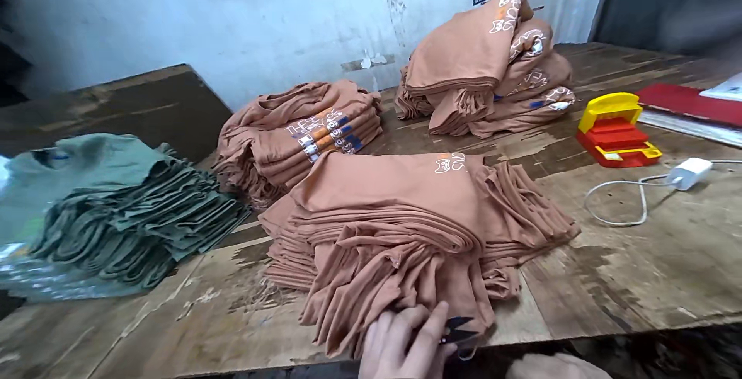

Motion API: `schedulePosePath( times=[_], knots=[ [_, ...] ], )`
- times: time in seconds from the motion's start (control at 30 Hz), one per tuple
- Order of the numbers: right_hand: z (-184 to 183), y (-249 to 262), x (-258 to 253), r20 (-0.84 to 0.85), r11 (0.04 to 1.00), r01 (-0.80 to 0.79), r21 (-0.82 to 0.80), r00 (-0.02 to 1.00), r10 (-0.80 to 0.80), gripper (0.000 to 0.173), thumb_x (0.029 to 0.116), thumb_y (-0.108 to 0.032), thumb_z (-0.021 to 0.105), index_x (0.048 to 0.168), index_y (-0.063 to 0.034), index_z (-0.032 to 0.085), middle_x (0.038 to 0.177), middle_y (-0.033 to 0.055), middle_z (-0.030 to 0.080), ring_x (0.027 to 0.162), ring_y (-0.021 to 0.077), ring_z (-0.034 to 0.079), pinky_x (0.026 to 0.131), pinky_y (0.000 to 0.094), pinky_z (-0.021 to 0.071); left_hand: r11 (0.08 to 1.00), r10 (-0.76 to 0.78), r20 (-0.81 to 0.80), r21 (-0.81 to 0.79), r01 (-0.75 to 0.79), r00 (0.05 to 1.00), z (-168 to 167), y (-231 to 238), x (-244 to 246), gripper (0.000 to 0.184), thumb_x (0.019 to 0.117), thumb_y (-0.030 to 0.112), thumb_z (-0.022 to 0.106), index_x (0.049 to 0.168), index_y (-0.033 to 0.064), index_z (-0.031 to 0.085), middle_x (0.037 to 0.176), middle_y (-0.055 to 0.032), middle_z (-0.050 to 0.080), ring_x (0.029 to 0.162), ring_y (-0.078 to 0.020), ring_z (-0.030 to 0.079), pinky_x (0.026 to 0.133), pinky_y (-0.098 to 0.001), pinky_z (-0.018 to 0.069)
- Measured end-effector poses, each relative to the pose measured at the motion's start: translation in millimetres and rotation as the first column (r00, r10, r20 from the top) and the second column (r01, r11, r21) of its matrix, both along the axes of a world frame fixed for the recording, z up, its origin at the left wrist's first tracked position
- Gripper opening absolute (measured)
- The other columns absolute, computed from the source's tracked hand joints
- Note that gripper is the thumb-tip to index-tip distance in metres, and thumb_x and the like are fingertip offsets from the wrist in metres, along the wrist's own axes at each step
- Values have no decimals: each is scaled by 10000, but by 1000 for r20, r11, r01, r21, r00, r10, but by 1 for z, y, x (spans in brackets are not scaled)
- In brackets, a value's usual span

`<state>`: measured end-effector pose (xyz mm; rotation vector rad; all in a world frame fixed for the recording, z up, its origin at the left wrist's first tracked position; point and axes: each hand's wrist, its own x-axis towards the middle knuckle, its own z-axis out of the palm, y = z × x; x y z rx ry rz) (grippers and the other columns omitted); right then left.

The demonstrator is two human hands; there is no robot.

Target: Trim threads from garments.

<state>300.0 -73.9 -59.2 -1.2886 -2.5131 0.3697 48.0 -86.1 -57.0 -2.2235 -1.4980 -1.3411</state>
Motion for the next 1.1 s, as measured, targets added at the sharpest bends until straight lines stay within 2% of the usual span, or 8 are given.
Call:
schedulePosePath(
  times=[0.07,0.17,0.23,0.33,0.53,0.87,1.0,1.1],
  knots=[
    [-3,-1,-18,-271,986,134,96,957,-104,404,1002,-433,651,876,-66,763,740,88,722,662,235,697,627,463,574,997,48,-50,64,-44,998,-3,1,11,266,968,271,709,1221,203,757,1029,-35,721,891,-188,645,781,-366,516],
    [-11,-6,-46,-655,961,231,-155,704,-275,282,1004,-287,679,979,-22,771,631,32,658,516,104,591,498,309,514,993,72,-79,101,-64,994,-5,2,13,181,966,236,693,1125,229,779,991,2,728,849,-164,628,757,-343,486],
    [-18,-7,-64,-778,925,182,-335,500,-380,215,1002,-184,671,1019,16,747,596,-4,629,471,55,561,448,256,496,991,89,-80,107,-80,993,-6,3,13,175,971,253,690,1125,234,773,1011,14,724,869,-158,615,769,-350,459],
    [-26,-7,-81,-858,917,211,-338,332,-392,121,984,-77,656,983,22,727,578,-51,616,452,6,544,419,203,473,988,110,-105,124,-96,988,-4,4,15,166,972,246,684,1111,236,773,1048,33,738,917,-155,610,822,-371,422],
    [-44,-6,-89,-903,920,391,42,408,-132,59,900,-26,729,909,23,761,673,3,700,565,-22,609,562,162,548,982,138,-137,147,-117,981,-2,2,18,146,977,246,680,1093,230,768,1051,41,735,987,-147,606,903,-370,397],
    [-47,-2,-89,-860,891,426,158,503,-88,77,877,-40,748,906,27,773,686,37,712,595,6,640,602,166,566,984,128,-168,141,-105,977,-4,7,21,158,948,171,657,1026,225,784,980,36,739,846,-144,607,770,-356,422],
    [-48,-1,-73,-829,900,397,178,553,-80,130,913,-89,671,948,7,752,760,42,731,646,17,660,628,178,576,996,65,-137,-45,-72,988,-5,1,16,302,909,313,747,1178,176,731,1037,-68,691,932,-245,650,822,-451,501],
    [-54,5,-66,-729,796,477,373,681,-67,181,896,-203,670,999,-61,713,794,42,656,762,107,613,718,222,519,997,51,-102,-44,-56,993,-20,6,6,182,836,168,705,1005,203,763,895,-37,690,867,-215,673,797,-430,540]
  ],
)
